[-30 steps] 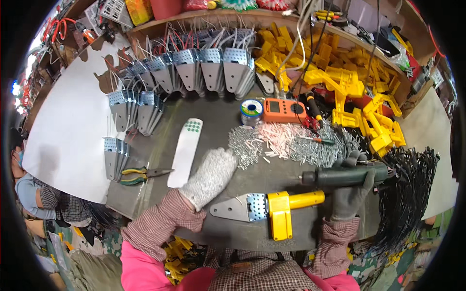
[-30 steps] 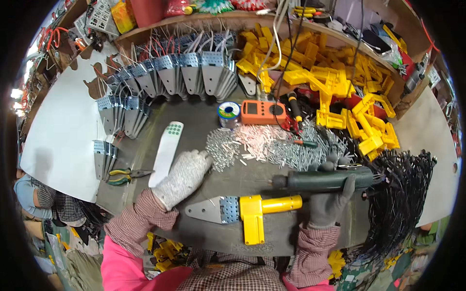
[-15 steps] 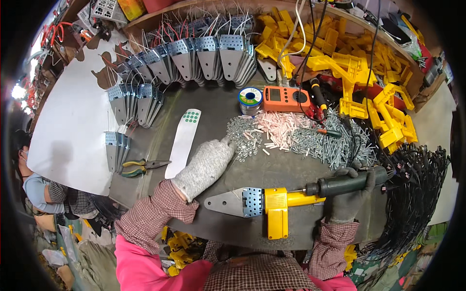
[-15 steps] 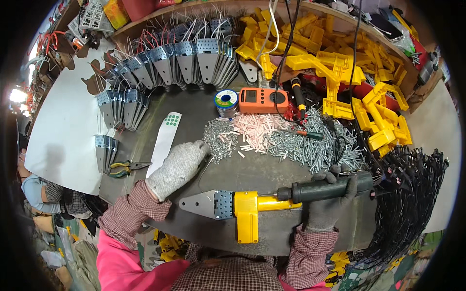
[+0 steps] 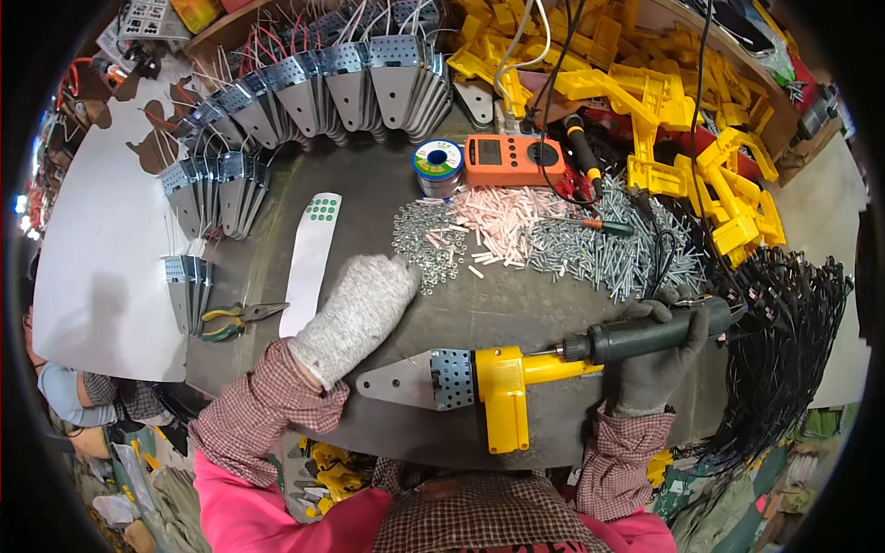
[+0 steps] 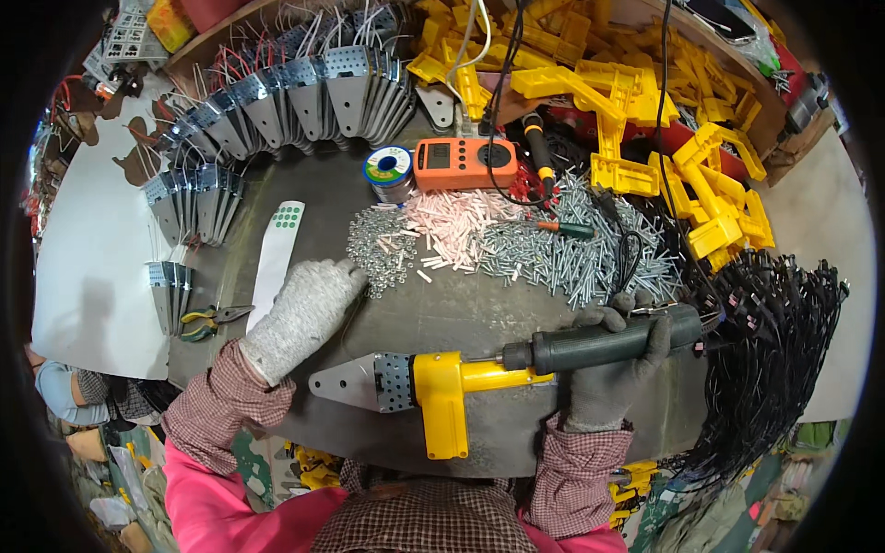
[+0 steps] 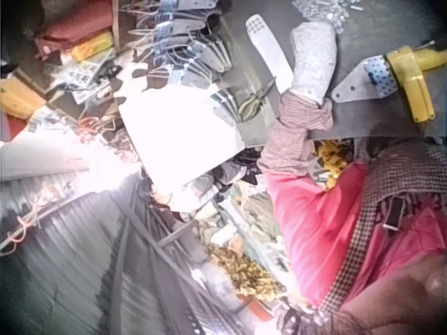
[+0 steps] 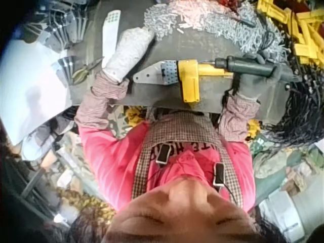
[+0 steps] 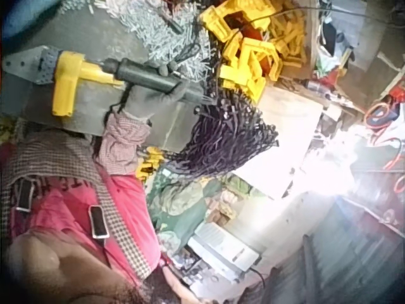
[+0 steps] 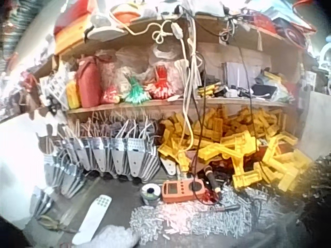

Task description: The person solders wires to a metal part using a soldering iron, fits the piece into a plastic handle housing, drives screws with a power screwdriver, and connects the internal wiring by hand.

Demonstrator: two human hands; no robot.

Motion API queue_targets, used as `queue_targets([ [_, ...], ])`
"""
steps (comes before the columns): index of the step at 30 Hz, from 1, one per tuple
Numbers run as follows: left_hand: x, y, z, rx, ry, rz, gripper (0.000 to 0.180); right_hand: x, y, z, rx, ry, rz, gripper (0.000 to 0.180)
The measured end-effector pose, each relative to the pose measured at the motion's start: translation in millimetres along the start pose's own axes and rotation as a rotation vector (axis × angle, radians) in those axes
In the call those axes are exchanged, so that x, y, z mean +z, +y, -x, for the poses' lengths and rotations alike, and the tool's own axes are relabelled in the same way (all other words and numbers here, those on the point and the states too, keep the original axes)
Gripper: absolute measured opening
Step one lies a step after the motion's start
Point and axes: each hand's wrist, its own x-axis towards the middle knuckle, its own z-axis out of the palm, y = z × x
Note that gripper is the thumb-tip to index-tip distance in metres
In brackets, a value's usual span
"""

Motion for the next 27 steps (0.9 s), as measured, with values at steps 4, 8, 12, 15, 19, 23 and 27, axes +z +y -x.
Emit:
queue_targets([
  [4, 0, -7, -11, 0.04, 0.025, 0.127, 0.022, 5, 3, 3, 0.035, -0.008, 0.047, 0.031],
  [8, -1, -6, -14, 0.113, 0.089, 0.1, 0.024, 0, 0, 1, 0.008, 0.007, 0.018, 0.031],
  [12, -11, -4, -22, -0.007, -0.061, 0.109, 0.024, 1, 1, 0, -0.012, -0.007, 0.001, 0.031],
  [15, -20, -3, -27, -0.117, -0.17, 0.183, 0.023, 1, 4, 1, -0.014, 0.002, -0.026, 0.031],
  [19, -7, -10, -11, -0.041, -0.03, 0.193, 0.024, 0, 4, 0, -0.002, 0.023, 0.002, 0.031],
  [23, -4, -13, 18, -0.025, 0.061, 0.367, 0.027, 11, 6, 4, -0.025, 0.072, 0.054, 0.03],
  [27, -8, -11, 21, -0.079, 0.069, 0.394, 0.026, 1, 1, 0, 0.01, -0.003, 0.013, 0.027],
])
